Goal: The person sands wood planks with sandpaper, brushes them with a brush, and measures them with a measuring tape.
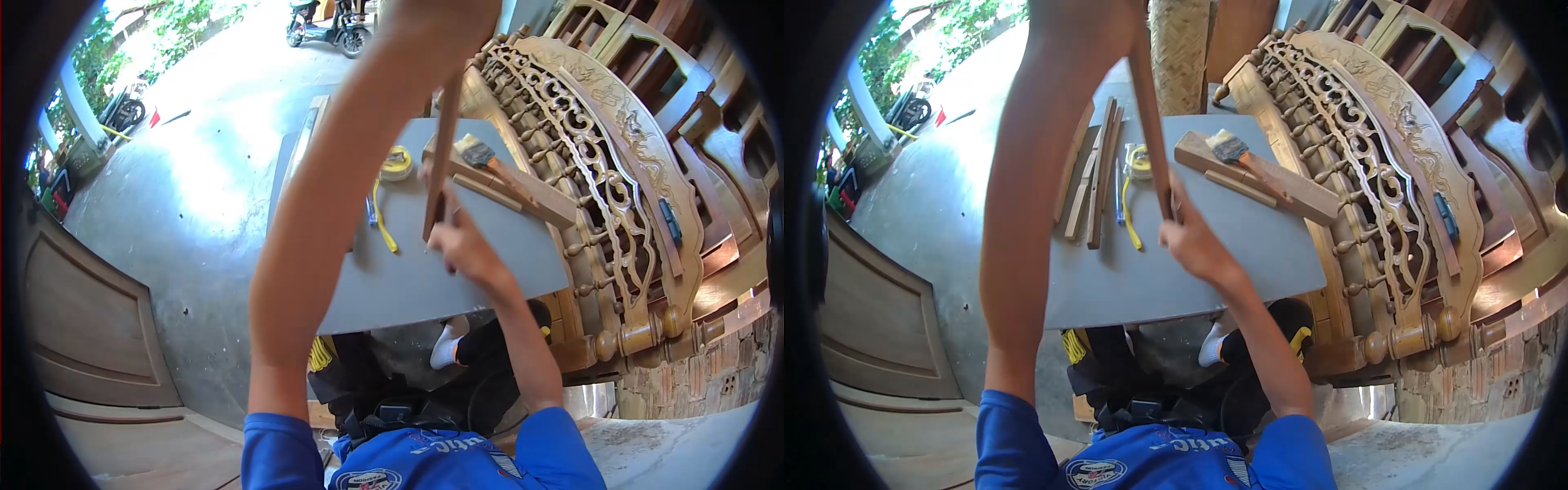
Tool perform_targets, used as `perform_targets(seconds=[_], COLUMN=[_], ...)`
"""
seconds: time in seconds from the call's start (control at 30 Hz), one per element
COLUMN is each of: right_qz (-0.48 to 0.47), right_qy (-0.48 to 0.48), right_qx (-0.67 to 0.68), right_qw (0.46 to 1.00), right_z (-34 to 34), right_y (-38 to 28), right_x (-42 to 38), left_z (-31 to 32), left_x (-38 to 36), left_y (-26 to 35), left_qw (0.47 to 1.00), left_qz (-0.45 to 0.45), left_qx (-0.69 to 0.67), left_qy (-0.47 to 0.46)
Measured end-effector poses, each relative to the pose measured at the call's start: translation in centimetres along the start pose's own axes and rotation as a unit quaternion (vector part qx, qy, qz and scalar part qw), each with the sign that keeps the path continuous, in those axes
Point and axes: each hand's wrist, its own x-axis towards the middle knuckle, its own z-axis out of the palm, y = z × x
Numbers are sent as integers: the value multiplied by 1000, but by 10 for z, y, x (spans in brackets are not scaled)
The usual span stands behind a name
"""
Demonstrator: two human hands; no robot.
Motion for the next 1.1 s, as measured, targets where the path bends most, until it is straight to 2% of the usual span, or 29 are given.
perform_targets(seconds=[0.07, 0.13, 0.23, 0.3, 0.33, 0.37, 0.47, 0.6, 0.7, 0.8, 0.9, 0.97, 1.03, 1.1], right_qz=[18, -9, -164, -313, -335, -335, -284, -416, -470, -419, -367, -390, -452, -436], right_qy=[-25, -4, 88, 151, 161, 148, 60, 198, 262, 195, 161, 186, 238, 234], right_qx=[-23, -45, -118, -290, -321, -323, -220, -361, -407, -504, -588, -561, -504, -489], right_qw=[999, 999, 975, 892, 871, 873, 931, 811, 738, 730, 703, 706, 696, 718], right_z=[-6, -13, -12, 2, 9, 14, 17, 10, 0, 9, 8, 3, -5, 1], right_y=[9, -13, -51, -41, -26, -6, 39, -28, -49, 21, 49, 2, -50, -39], right_x=[-2, 0, 5, 8, 9, 7, 5, 49, 67, 45, 29, 45, 67, 68], left_z=[-7, -10, -4, -5, -12, -19, -33, -28, -30, -47, -50, -42, -32, -34], left_x=[3, 8, 12, 16, 22, 26, 36, 37, 40, 45, 43, 42, 44, 44], left_y=[1, -4, -11, -14, -19, -22, -26, -29, -34, -40, -36, -34, -38, -44], left_qw=[998, 995, 982, 974, 974, 974, 961, 942, 954, 962, 961, 962, 965, 961], left_qz=[-49, -82, -132, -150, -147, -141, -176, -204, -192, -168, -185, -182, -187, -200], left_qx=[-25, -56, -123, -142, -135, -128, -179, -222, -185, -179, -175, -162, -143, -159], left_qy=[13, -9, -59, -92, -109, -126, -114, -146, -136, -120, -104, -122, -120, -110])
